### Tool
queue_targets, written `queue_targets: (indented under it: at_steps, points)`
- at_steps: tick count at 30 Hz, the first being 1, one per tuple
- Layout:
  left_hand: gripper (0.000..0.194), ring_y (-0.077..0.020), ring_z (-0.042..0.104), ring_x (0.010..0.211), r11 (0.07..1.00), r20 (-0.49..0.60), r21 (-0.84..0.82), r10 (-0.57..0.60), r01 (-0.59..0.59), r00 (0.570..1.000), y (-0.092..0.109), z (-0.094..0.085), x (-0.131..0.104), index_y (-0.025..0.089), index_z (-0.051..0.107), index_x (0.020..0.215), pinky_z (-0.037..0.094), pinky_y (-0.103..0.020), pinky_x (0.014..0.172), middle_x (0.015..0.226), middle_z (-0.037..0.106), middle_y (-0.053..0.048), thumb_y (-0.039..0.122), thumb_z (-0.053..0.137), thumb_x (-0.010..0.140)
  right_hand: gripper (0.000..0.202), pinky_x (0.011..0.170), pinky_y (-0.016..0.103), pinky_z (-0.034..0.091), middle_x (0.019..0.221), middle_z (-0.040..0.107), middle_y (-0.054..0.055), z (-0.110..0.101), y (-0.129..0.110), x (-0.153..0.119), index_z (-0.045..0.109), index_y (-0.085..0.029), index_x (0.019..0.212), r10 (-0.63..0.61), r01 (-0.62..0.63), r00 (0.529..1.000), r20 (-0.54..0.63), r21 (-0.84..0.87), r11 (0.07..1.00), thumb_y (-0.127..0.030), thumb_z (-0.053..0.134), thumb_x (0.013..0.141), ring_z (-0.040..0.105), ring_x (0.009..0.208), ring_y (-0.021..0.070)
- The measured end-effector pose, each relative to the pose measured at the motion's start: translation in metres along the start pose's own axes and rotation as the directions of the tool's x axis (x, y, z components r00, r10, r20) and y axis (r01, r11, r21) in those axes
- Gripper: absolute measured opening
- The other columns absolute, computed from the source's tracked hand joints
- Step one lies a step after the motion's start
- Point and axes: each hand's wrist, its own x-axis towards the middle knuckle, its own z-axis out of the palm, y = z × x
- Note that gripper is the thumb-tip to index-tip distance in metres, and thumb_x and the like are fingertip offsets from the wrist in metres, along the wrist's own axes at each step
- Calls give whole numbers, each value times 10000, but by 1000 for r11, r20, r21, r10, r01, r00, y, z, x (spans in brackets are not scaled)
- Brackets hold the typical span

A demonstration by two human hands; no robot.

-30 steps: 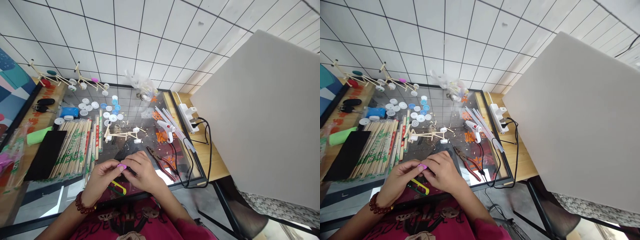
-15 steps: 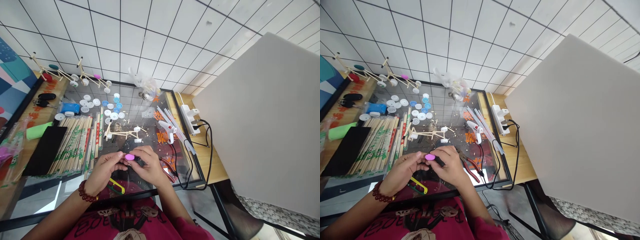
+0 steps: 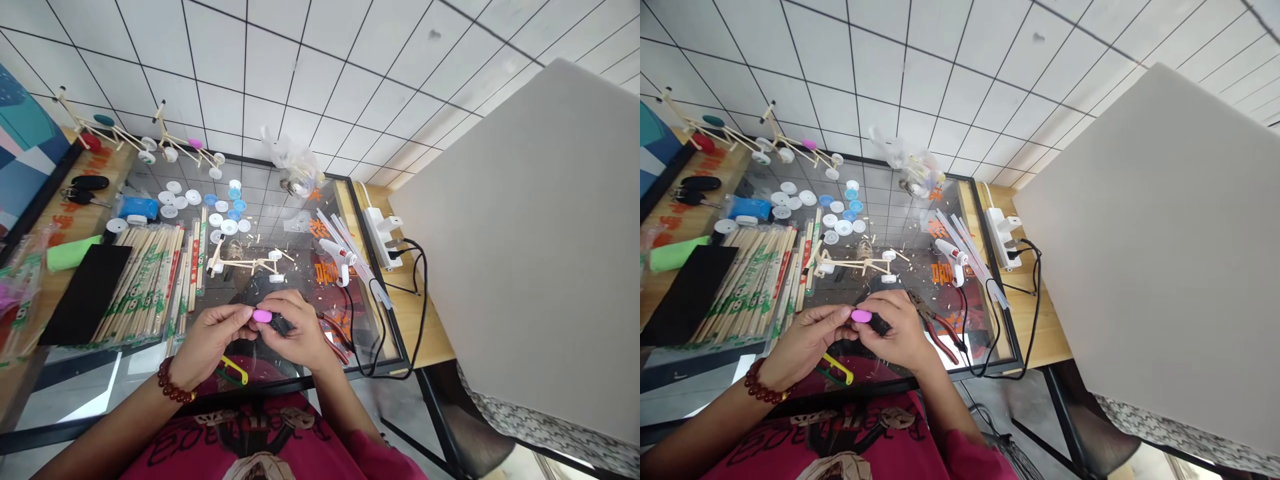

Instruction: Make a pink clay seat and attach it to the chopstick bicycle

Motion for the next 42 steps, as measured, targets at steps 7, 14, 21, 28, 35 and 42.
queue_targets:
  at_steps: [7,14,21,28,35,42]
  points:
    - [313,-160,661,674,999,-25,35,14,-13,1000,0,1,-3,164,810,785,592,-300,669,766,763,-80,453,852,675,241,872,341,518,992,731,49,2,2,3,668,-233,1029,-4,4,1000,2,33,999,-194,690,792,688,920,168]
    - [274,-162,676,693,986,-26,126,114,-110,993,-6,-6,1,180,808,845,593,-288,685,795,760,-73,442,778,771,157,860,335,507,922,731,34,7,6,6,661,-228,944,-24,25,999,-28,63,998,-175,670,796,694,881,163]
    - [189,-201,691,915,769,-44,464,515,-439,856,-1,-6,0,240,805,950,592,-264,765,993,738,-73,339,750,799,362,814,334,539,890,756,30,13,21,-1,643,-251,1218,41,-38,998,-37,82,996,-341,731,878,691,808,163]
    - [190,-161,692,900,663,58,567,560,-489,826,-4,-16,0,292,803,1001,567,-222,789,1019,721,-48,242,699,851,152,795,344,529,837,772,17,14,22,4,664,-249,989,16,-10,998,-55,104,995,-322,737,878,698,732,158]
    - [183,-155,701,906,658,33,604,543,-450,839,-8,-20,3,300,799,1002,551,-209,788,1008,742,-29,245,700,859,247,758,342,526,839,765,17,13,22,6,673,-252,1029,-11,8,1000,24,113,994,-437,724,873,677,691,149]
    - [160,-171,675,886,342,161,803,664,-488,730,-5,-29,9,239,771,970,525,-267,837,953,722,-43,177,662,871,218,745,331,524,842,734,20,3,30,0,705,-265,1039,190,-159,965,-181,171,972,-349,767,848,658,787,176]
